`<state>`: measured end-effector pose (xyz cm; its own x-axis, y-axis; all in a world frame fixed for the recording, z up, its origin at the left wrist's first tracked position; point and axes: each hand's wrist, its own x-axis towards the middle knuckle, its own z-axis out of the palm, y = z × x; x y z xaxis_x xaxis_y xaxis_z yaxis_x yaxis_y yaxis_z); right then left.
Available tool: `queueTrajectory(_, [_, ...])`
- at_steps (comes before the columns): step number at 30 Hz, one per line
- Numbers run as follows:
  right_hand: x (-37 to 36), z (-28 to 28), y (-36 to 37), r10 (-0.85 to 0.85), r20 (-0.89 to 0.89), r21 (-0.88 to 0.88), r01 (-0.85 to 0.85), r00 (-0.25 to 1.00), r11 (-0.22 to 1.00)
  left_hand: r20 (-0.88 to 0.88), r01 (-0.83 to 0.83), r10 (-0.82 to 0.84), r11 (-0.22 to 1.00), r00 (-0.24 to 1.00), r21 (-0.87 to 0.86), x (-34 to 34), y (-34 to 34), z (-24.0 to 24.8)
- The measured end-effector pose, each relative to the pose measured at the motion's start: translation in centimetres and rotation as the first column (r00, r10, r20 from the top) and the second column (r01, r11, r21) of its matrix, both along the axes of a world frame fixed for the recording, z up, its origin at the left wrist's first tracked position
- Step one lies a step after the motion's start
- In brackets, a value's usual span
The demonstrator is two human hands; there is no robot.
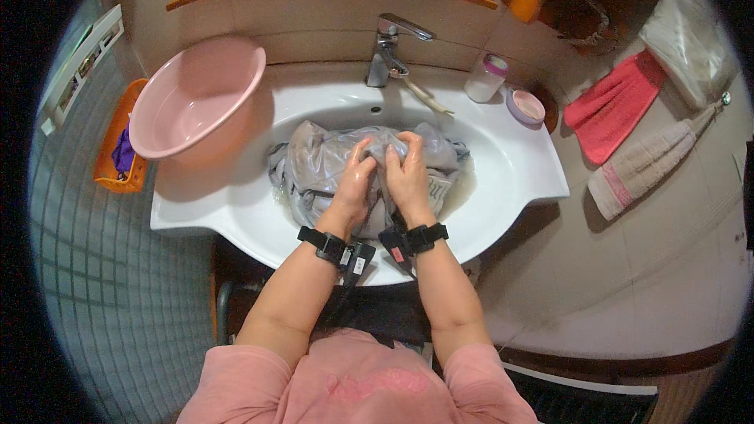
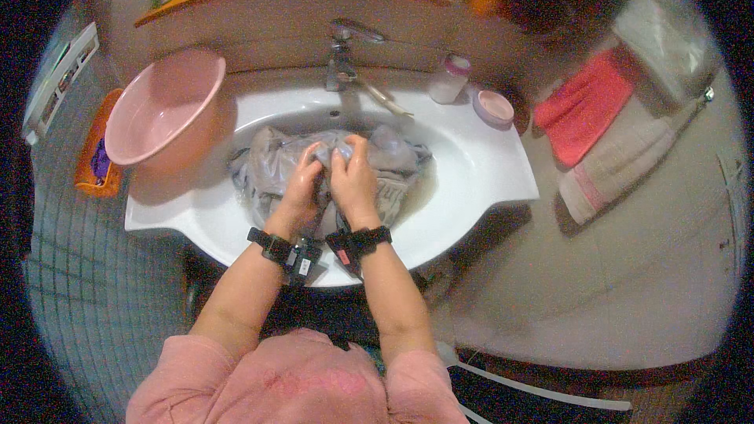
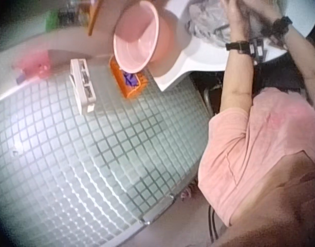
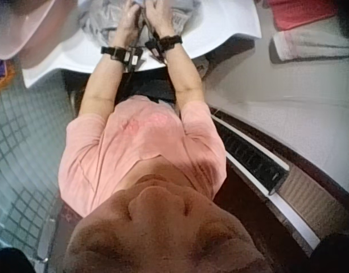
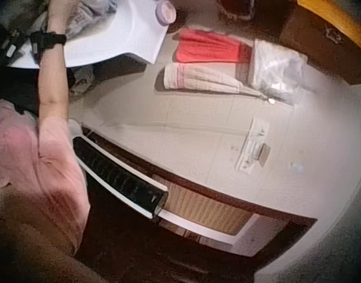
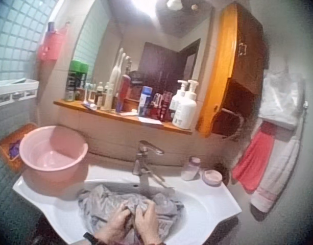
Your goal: Hand washing a grey garment in a bathroom sink.
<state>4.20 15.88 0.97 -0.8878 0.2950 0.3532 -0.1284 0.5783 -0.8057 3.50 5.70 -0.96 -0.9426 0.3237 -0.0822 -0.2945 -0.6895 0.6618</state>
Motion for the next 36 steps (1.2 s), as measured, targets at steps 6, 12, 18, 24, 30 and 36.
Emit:
queueTrajectory(6, [1.9,0.4,-1.7,0.325,-0.039,0.320,-0.296,0.945,0.900,0.267,0.024,-0.055,0.993,0.962,0.118,-2.2,-0.5,-3.5])
queueTrajectory(12, [-1.1,-0.6,0.0,0.010,0.253,0.448,-0.126,0.968,0.885,0.261,-0.017,0.030,0.999,0.965,-0.050,-1.7,-0.8,-2.3])
queueTrajectory(18, [-1.2,-2.3,1.8,-0.005,0.083,0.051,0.001,0.997,0.999,0.085,-0.030,0.020,0.993,0.996,0.117,-1.1,-0.4,-1.8])
queueTrajectory(24, [1.7,0.1,-2.4,0.241,-0.120,0.403,-0.175,0.963,0.898,0.056,-0.167,0.167,0.986,0.984,-0.002,-1.1,-0.1,-2.9])
queueTrajectory(30, [-0.5,-0.3,-1.3,0.069,0.054,0.556,-0.087,0.996,0.826,0.150,-0.043,0.049,0.998,0.988,-0.045,0.1,0.5,-0.3])
queueTrajectory(36, [0.8,-0.4,-2.4,0.055,0.102,0.488,-0.098,0.993,0.867,0.085,-0.113,0.141,0.956,0.986,-0.270,-0.6,0.1,-3.7])
